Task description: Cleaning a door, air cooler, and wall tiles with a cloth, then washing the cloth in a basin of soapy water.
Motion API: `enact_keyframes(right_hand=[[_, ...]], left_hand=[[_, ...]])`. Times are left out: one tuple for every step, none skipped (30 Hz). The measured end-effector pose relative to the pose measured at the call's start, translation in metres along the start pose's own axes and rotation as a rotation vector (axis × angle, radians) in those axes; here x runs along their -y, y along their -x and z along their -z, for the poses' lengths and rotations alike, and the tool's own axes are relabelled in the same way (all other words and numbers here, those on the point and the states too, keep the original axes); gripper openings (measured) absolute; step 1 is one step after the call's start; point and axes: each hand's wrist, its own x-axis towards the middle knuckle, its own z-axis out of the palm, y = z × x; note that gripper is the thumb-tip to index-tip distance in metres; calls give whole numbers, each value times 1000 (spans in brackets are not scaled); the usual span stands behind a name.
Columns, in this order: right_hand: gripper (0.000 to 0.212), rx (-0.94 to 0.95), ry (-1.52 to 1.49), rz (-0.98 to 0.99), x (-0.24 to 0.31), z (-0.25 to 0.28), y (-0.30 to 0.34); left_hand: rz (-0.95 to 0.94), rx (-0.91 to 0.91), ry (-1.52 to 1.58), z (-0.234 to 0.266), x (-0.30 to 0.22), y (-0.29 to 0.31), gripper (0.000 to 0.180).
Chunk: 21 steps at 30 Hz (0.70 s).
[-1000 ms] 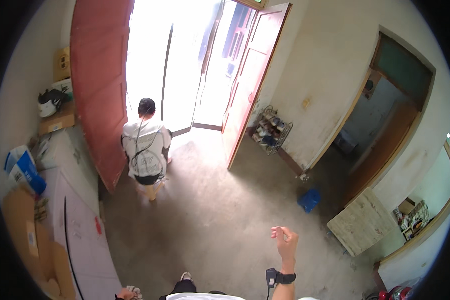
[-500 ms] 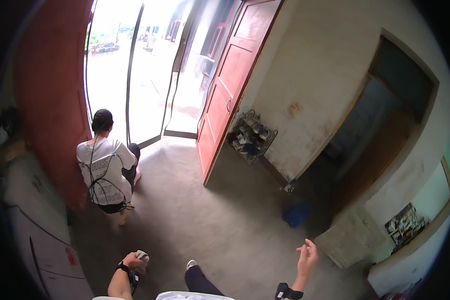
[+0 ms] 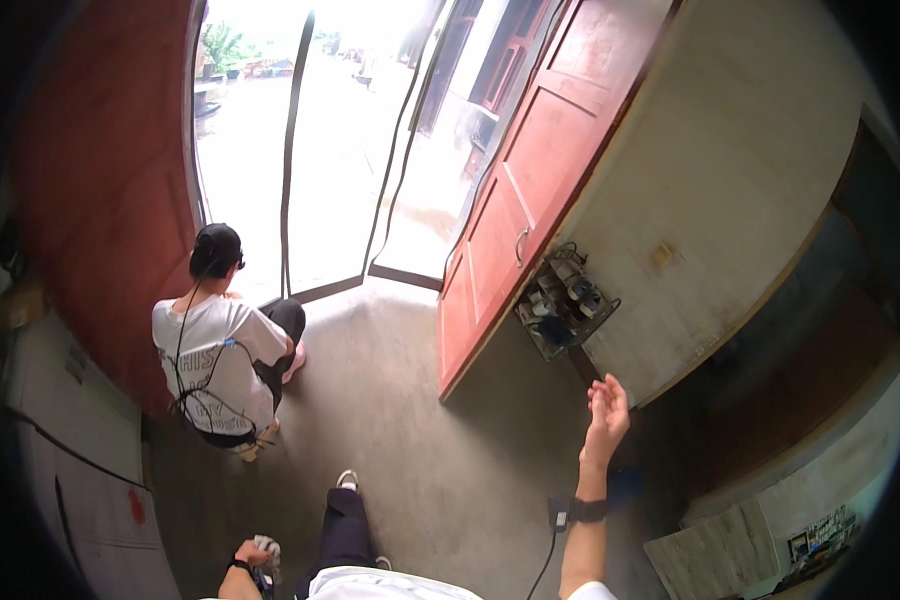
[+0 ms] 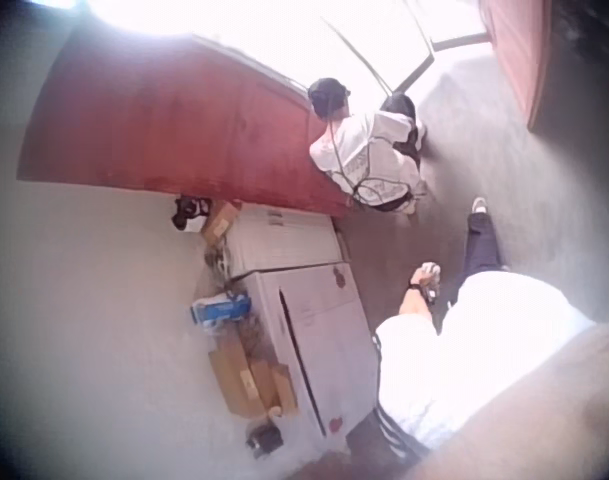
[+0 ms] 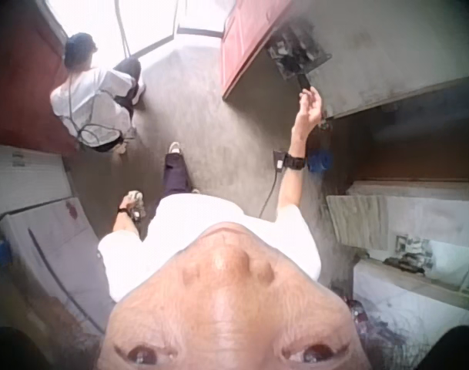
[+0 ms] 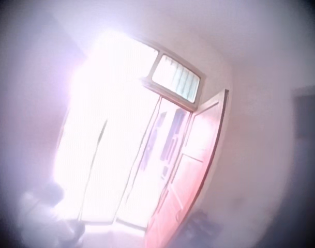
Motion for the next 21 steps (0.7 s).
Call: enact_keyframes(right_hand=[[32, 25, -12, 1, -9, -14, -21], [32, 21, -11, 3, -15, -32, -39], [34, 22, -17, 51, -20, -52, -58], [35, 21, -23, 99, -26, -72, -77], [40, 59, -39, 146, -33, -84, -98], [40, 51, -39, 155, -38, -97, -117], [41, 7, -7, 160, -42, -110, -136], [42, -39, 35, 175, -44, -119, -158], [44, -83, 57, 161, -52, -119, -182], [44, -100, 63, 173, -57, -127, -202], [45, -127, 49, 178, -64, -143, -221], [46, -165, 42, 193, -75, -157, -244], [50, -160, 53, 179, -90, -171, -262], [56, -160, 54, 136, -99, -191, -275], [60, -145, 116, 107, -105, -214, -285], [65, -143, 197, 80, -112, -223, -298], [65, -166, 205, 91, -124, -223, -311], [69, -205, 282, 119, -139, -229, -327], [75, -252, 371, 156, -154, -229, -344], [75, -280, 385, 172, -170, -221, -361], [78, -373, 551, 232, -188, -225, -382]], left_hand=[[-12, 8, -3, 0, -8, -20, 13], [-92, 24, -67, 3, -13, -29, 12], [-172, 34, -128, 6, -15, -37, 11], [-252, 43, -191, 10, -17, -44, 10], [-340, 58, -257, 15, -23, -51, 10], [-426, 68, -324, 24, -31, -58, 11], [-513, 78, -391, 33, -42, -64, 12], [-538, 77, -388, 49, -83, -71, 12], [-349, 190, -283, 83, -161, -66, 18], [-145, 288, -182, 111, -206, -67, 26], [-13, 316, 52, 115, -202, -92, 28], [104, 351, 283, 118, -206, -128, 29], [-173, 242, 141, 118, -211, -166, 27], [-437, 126, 5, 116, -210, -199, 26], [-816, -122, -300, 104, -201, -239, 29], [-1203, -365, -608, 100, -210, -277, 33], [-1095, -129, -531, 106, -239, -296, 43], [-1279, -266, -568, 107, -262, -319, 30], [-833, -13, -248, 115, -294, -327, 24], [-379, 235, 55, 141, -358, -298, 20], [-394, 219, 56, 148, -379, -286, 20]])
